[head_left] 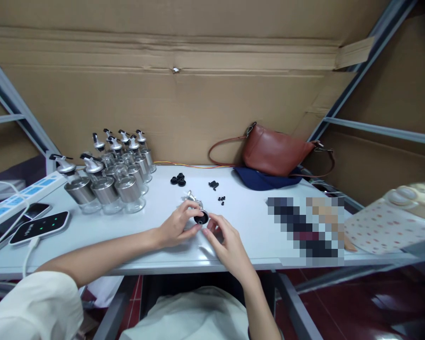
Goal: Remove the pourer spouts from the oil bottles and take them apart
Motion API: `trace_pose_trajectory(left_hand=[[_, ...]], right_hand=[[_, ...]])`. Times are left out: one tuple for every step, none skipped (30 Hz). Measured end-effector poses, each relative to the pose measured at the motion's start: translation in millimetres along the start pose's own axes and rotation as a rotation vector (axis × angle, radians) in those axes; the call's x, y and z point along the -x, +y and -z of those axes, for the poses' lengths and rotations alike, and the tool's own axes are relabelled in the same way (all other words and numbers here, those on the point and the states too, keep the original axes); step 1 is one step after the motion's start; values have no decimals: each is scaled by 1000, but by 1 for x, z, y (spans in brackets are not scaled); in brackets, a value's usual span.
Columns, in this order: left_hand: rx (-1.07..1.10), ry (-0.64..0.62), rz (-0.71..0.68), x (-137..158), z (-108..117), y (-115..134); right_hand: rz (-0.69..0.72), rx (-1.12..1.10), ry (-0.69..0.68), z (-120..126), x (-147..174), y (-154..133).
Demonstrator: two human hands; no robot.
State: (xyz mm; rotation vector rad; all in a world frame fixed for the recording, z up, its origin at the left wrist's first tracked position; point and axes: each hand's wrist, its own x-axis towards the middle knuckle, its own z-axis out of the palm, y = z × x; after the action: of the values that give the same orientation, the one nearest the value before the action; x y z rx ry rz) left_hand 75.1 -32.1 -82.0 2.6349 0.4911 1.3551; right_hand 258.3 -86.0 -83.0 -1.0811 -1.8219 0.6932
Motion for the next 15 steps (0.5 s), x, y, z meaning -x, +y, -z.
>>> trace_pose_trajectory(left_hand=[[-20,6,4,0,0,0],[-37,6,4,0,0,0],[-45,2,0,0,0,0],[-44,-6,-4,0,0,0],[-34,-17,-5,0,0,0],[-15,-30,-3,0,1,0],[10,-41,2,0,1,0],[38,-55,7,0,1,0],[66,-72,9,1,1,1],[87,-90,11,1,1,1],[101,-106,13,1,1,1],[105,-121,11,1,1,1],[99,-135,5,1,1,1],[83,-148,-6,0,1,2],[62,-160,-19,0,1,2]], right_hand=[[10,4,-3,0,0,-1],[18,10,-8,1,1,-2],[27,15,-13,2,1,-2],[35,18,-17,2,1,-3],[41,17,-20,3,2,-3],[45,13,-17,3,2,-3],[46,7,-9,3,2,-3],[46,1,1,4,3,-3],[46,-4,9,4,3,-2],[44,-7,13,4,3,-2],[42,-8,13,4,3,-2],[41,-7,9,4,3,-1],[40,-5,3,4,3,-1],[40,-2,-4,4,3,-1],[39,2,-10,4,3,-2]])
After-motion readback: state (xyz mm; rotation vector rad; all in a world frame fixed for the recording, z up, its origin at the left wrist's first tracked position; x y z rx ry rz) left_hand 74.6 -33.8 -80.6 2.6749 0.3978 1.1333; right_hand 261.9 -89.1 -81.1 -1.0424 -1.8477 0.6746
